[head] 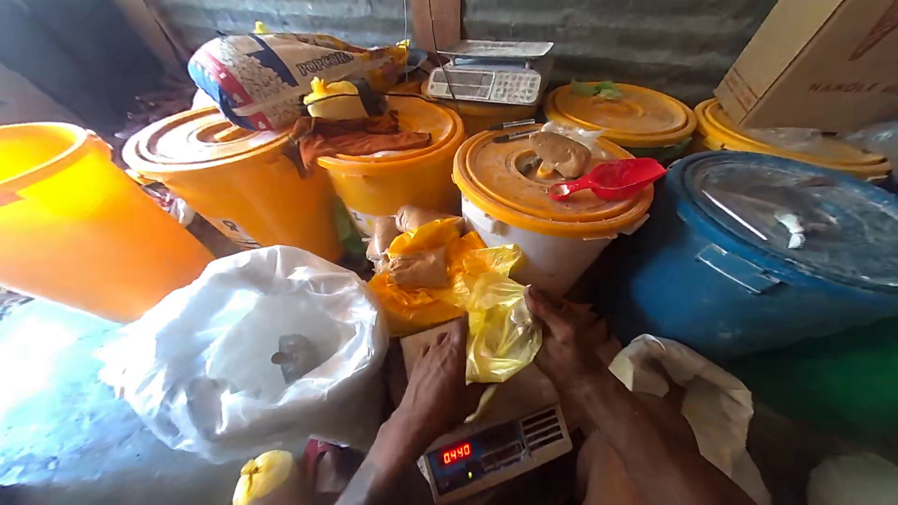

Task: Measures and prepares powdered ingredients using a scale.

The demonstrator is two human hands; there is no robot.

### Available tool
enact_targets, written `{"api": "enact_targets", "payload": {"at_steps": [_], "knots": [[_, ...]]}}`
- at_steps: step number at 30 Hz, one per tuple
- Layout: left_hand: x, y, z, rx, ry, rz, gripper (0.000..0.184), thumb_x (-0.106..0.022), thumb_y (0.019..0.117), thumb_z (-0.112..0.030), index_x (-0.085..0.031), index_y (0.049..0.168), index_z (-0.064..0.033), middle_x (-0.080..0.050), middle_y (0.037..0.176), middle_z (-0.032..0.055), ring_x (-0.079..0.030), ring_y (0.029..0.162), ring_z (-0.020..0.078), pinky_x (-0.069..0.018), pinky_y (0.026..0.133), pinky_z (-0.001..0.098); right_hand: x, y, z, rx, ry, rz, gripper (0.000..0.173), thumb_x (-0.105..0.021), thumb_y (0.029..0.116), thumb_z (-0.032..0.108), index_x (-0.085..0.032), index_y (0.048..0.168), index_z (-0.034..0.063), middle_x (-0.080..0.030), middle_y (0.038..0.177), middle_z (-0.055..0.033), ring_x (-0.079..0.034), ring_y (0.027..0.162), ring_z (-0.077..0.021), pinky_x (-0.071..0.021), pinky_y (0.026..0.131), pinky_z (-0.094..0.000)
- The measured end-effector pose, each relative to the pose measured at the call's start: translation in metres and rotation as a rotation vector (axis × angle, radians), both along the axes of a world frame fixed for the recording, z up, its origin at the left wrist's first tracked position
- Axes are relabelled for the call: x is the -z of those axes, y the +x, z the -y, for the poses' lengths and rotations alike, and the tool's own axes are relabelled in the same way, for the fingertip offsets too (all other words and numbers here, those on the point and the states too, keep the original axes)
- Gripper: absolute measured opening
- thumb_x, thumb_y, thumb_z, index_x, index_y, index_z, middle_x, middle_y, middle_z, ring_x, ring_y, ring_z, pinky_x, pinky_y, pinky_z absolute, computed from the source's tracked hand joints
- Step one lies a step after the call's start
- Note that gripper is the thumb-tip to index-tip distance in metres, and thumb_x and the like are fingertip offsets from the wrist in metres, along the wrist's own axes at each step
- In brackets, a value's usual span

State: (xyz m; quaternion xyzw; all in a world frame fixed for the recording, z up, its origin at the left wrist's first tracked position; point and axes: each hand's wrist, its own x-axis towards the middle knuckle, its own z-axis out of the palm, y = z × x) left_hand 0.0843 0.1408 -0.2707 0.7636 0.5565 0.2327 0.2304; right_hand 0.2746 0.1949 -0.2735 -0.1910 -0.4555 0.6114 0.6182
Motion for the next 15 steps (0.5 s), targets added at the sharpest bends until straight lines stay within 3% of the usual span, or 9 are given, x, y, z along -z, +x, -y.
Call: {"api": "enact_targets", "payload": {"at_steps": [1, 2, 4, 7, 9, 10, 11, 13, 15], "knots": [[0.001, -0.002, -0.002, -0.04, 0.036, 0.001, 0.052, -0.079, 0.0821, -0.023, -0.063, 0.128, -0.005, -0.072, 0.113, 0.013, -0.069, 0.108, 0.0325, -0.0535, 0.093, 0.0599, 0.0, 0.0, 0.0, 0.004, 0.015, 0.0, 0.029, -0.047, 0.1053, 0.014, -0.072, 0.091, 0.0084, -0.071, 0.084, -0.0008, -0.069, 0.083, -0.0083, -0.0593, 0.081, -0.0307], [0.001, -0.007, -0.005, -0.081, 0.083, 0.024, 0.026, -0.072, 0.0852, -0.018, -0.071, 0.109, -0.0094, -0.074, 0.096, 0.0078, -0.073, 0.093, 0.0268, -0.0582, 0.082, 0.0559, 0.001, -0.001, 0.0, 0.001, 0.023, 0.007, 0.028, -0.049, 0.1048, 0.016, -0.072, 0.09, 0.0097, -0.07, 0.083, 0.0002, -0.068, 0.08, -0.0077, -0.0586, 0.078, -0.0296], [-0.007, -0.02, -0.006, -0.151, 0.138, 0.076, 0.012, -0.067, 0.0891, -0.017, -0.074, 0.095, -0.0095, -0.073, 0.085, 0.0059, -0.072, 0.082, 0.0225, -0.0587, 0.075, 0.0516, -0.001, -0.001, -0.001, 0.01, 0.023, 0.062, 0.029, -0.048, 0.1065, 0.019, -0.069, 0.089, 0.0107, -0.067, 0.078, 0.0011, -0.065, 0.071, -0.0077, -0.0586, 0.07, -0.0273], [-0.01, -0.032, -0.006, -0.18, 0.257, 0.111, 0.013, -0.067, 0.0911, -0.018, -0.073, 0.091, -0.0058, -0.072, 0.081, 0.0062, -0.071, 0.078, 0.0182, -0.0571, 0.074, 0.0434, 0.0, -0.002, -0.003, 0.13, 0.031, 0.304, 0.035, -0.037, 0.1116, 0.026, -0.063, 0.1, 0.0053, -0.064, 0.082, -0.0015, -0.063, 0.069, -0.0107, -0.0576, 0.066, -0.0285], [-0.008, -0.035, -0.006, -0.164, 0.326, 0.16, 0.015, -0.066, 0.0938, -0.019, -0.074, 0.094, -0.0071, -0.073, 0.085, 0.0024, -0.07, 0.08, 0.0098, -0.0575, 0.076, 0.0335, 0.005, -0.003, -0.002, 0.136, 0.055, 0.449, 0.043, -0.035, 0.1115, 0.036, -0.061, 0.114, 0.0012, -0.066, 0.097, -0.0036, -0.066, 0.084, -0.0109, -0.0595, 0.076, -0.0315], [-0.007, -0.036, -0.007, -0.151, 0.359, 0.209, 0.015, -0.065, 0.0949, -0.018, -0.075, 0.097, -0.0073, -0.074, 0.088, 0.0004, -0.07, 0.083, 0.0048, -0.0573, 0.078, 0.0277, 0.007, -0.002, 0.0, 0.069, 0.105, 0.491, 0.052, -0.037, 0.1103, 0.042, -0.056, 0.129, -0.0025, -0.066, 0.114, -0.0059, -0.067, 0.101, -0.0103, -0.0592, 0.089, -0.033], [-0.007, -0.037, -0.007, -0.134, 0.389, 0.269, 0.015, -0.065, 0.0955, -0.016, -0.076, 0.1, -0.0065, -0.075, 0.091, -0.0002, -0.07, 0.086, 0.0016, -0.0572, 0.081, 0.0237, 0.009, -0.003, 0.002, 0.0, 0.186, 0.532, 0.063, -0.042, 0.1072, 0.05, -0.051, 0.139, -0.0038, -0.064, 0.128, -0.0065, -0.064, 0.114, -0.0081, -0.0558, 0.098, -0.0316], [-0.01, -0.038, -0.006, -0.113, 0.418, 0.364, 0.016, -0.064, 0.0967, -0.012, -0.076, 0.104, -0.0052, -0.076, 0.097, -0.0001, -0.07, 0.091, -0.0008, -0.0575, 0.085, 0.0201, 0.011, -0.008, 0.005, -0.095, 0.303, 0.661, 0.094, -0.059, 0.0909, 0.068, -0.043, 0.15, -0.0029, -0.055, 0.144, -0.011, -0.056, 0.128, -0.0117, -0.0516, 0.102, -0.0304], [-0.014, -0.039, -0.006, -0.113, 0.434, 0.382, 0.017, -0.064, 0.0964, -0.01, -0.077, 0.105, -0.0048, -0.077, 0.1, 0.0008, -0.07, 0.093, 0.0, -0.0576, 0.087, 0.0208, 0.009, -0.015, 0.013, -0.083, 0.328, 0.808, 0.101, -0.077, 0.0776, 0.061, -0.046, 0.15, -0.002, -0.055, 0.144, -0.0171, -0.054, 0.131, -0.0215, -0.0484, 0.107, -0.0382]]}}
